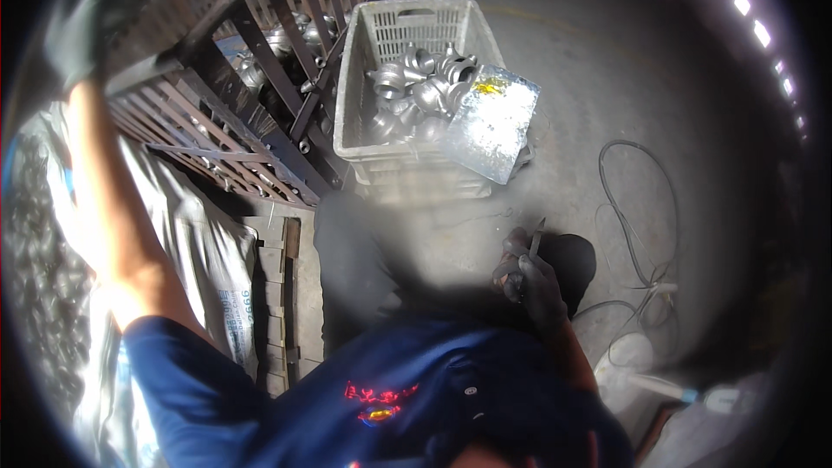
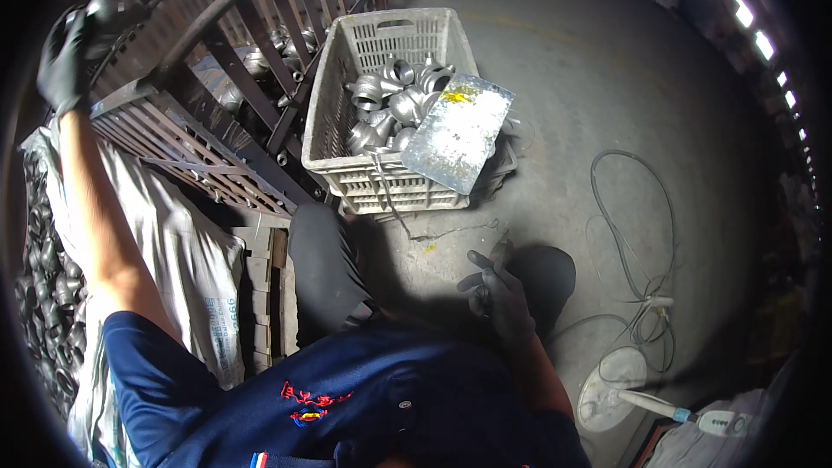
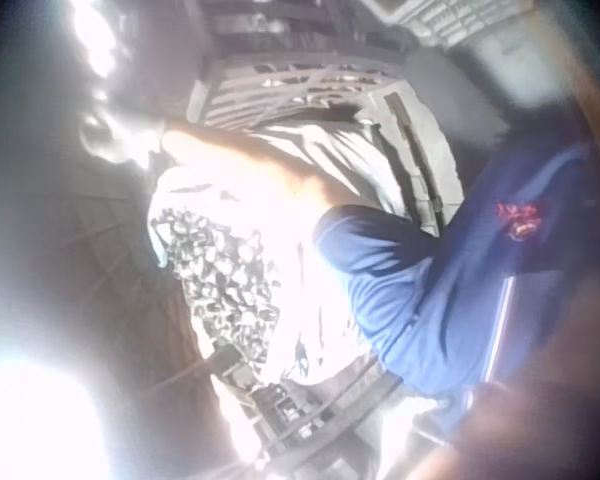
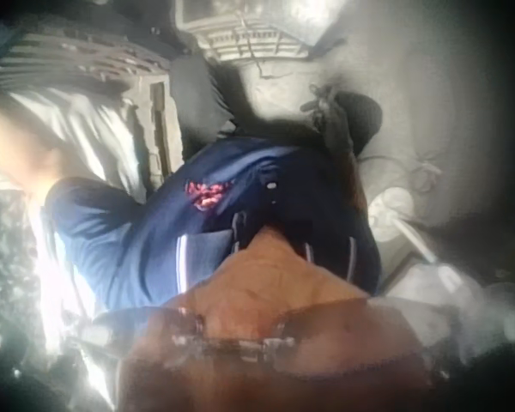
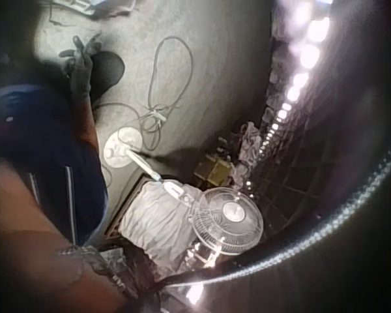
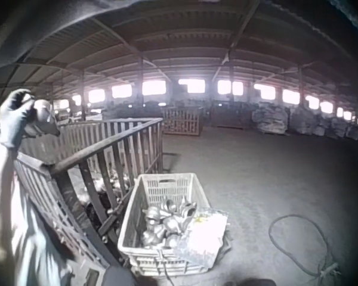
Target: Deburring and inspecting curved metal fabrication parts using a hand scraper tool.
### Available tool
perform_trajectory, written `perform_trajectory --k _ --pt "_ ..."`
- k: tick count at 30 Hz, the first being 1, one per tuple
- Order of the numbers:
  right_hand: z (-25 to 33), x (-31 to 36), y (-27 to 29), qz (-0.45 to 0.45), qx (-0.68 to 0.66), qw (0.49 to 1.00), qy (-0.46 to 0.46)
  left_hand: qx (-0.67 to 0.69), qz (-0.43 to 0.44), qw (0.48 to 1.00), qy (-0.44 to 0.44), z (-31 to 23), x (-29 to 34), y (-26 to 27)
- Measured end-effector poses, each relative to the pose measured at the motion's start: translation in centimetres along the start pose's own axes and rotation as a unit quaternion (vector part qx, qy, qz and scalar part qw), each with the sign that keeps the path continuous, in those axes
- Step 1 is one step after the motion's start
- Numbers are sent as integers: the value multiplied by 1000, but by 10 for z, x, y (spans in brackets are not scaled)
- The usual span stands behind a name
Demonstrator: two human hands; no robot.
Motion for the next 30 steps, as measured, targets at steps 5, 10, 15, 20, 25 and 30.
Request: perform_trajectory --k 5,10,15,20,25,30 --pt "71 14 -15 -33 8 999 42 -303 90 944 92 118 34 -46" --pt "169 44 -46 -26 55 957 285 -128 191 956 179 222 39 -68" --pt "203 123 15 -306 102 855 406 89 171 976 103 -63 120 -44" --pt "200 140 33 -306 80 849 423 -62 177 972 -140 -178 170 21" --pt "224 136 39 -290 68 840 454 118 216 965 -88 -164 186 31" --pt "262 133 103 -251 66 842 472 266 241 933 -13 -126 201 37"
Point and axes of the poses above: each hand's wrist, its own x-axis away from the middle knuckle, its own y-axis out of the back of the hand, z = x × y, the point moved 10 cm from there along -x, towards the middle knuckle, and after that the axes turned 11 degrees about -z, right-handed, at the moved point
